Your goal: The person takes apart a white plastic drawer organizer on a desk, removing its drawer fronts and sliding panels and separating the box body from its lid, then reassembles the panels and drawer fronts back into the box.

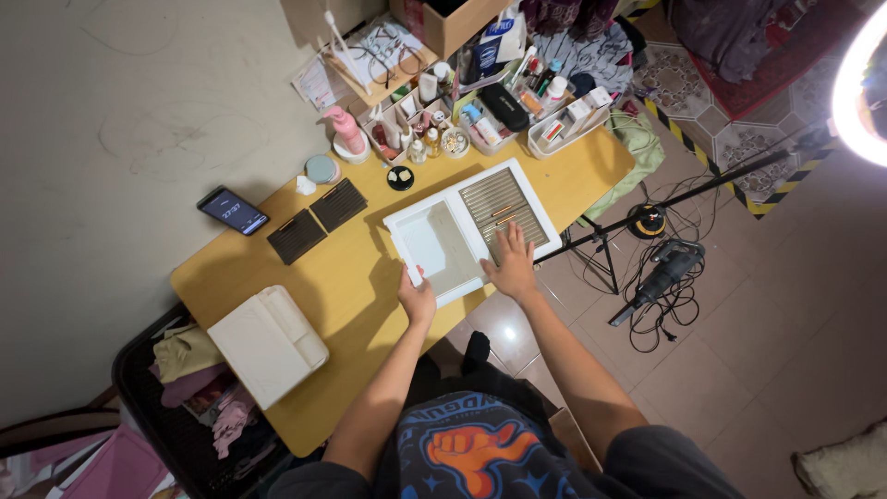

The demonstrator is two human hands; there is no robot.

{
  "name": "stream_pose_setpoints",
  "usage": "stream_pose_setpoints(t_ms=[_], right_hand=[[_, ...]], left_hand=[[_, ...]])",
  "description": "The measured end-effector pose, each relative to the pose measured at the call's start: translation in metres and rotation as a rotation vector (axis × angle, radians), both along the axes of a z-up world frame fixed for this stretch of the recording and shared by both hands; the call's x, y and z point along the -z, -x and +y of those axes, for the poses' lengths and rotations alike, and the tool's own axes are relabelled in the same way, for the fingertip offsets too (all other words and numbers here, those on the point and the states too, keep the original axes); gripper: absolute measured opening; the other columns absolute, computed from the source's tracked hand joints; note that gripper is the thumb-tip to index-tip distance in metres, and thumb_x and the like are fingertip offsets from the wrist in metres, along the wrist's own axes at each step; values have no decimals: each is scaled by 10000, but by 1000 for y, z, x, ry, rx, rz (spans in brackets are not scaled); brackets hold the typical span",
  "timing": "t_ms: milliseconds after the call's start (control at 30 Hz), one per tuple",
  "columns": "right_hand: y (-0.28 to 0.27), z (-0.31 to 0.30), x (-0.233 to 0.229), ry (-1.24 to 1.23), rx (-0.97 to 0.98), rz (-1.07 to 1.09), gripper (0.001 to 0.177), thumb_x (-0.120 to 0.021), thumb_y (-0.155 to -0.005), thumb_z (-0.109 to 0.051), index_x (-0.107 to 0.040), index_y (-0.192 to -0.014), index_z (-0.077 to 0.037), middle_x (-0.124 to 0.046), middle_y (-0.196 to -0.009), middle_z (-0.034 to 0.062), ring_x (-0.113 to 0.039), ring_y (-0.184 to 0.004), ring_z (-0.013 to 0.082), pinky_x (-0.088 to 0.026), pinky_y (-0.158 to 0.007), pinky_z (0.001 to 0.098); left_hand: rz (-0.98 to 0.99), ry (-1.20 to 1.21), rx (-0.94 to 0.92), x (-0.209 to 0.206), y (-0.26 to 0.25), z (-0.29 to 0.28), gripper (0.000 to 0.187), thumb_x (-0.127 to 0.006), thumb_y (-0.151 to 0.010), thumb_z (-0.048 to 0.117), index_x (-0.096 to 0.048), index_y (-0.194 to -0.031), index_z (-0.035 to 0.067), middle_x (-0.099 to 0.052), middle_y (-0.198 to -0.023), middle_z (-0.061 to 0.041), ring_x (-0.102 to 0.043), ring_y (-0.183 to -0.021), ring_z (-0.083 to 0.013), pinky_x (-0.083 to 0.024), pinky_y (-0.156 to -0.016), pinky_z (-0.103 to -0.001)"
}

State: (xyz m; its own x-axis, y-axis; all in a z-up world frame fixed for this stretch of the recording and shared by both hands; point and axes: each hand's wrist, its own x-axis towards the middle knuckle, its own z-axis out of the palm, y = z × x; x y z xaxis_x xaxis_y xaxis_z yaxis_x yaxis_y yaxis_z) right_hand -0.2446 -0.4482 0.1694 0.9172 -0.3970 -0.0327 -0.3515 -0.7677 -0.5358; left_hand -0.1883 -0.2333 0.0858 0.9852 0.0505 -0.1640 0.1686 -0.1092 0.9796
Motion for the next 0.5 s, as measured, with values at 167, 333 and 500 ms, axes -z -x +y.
stream_pose_setpoints(t_ms=[167,333,500], right_hand=[[-3,-10,7,7,49,-17,809,-727,-857,-359,-404,-1537,-61,-213,-1685,213,-168,-1566,393,-127,-1241,600],[-13,-55,13,103,244,-136,802,-686,-943,-312,-334,-1582,21,-249,-1655,286,-205,-1557,438,-162,-1252,577],[-27,-88,6,26,350,57,765,-718,-937,-328,-372,-1517,31,-463,-1510,281,-458,-1379,418,-292,-1166,570]], left_hand=[[-25,41,38,9,4,4,618,-586,-884,-124,-433,-1479,-55,-647,-1261,-170,-650,-1173,-243,-488,-999,-326],[36,39,17,1,8,4,682,-605,-887,-111,-345,-1515,-44,-641,-1295,-161,-658,-1184,-236,-502,-986,-310],[47,-33,18,-13,10,3,596,-581,-877,-122,-468,-1453,-18,-673,-1243,-155,-671,-1157,-232,-510,-946,-309]])
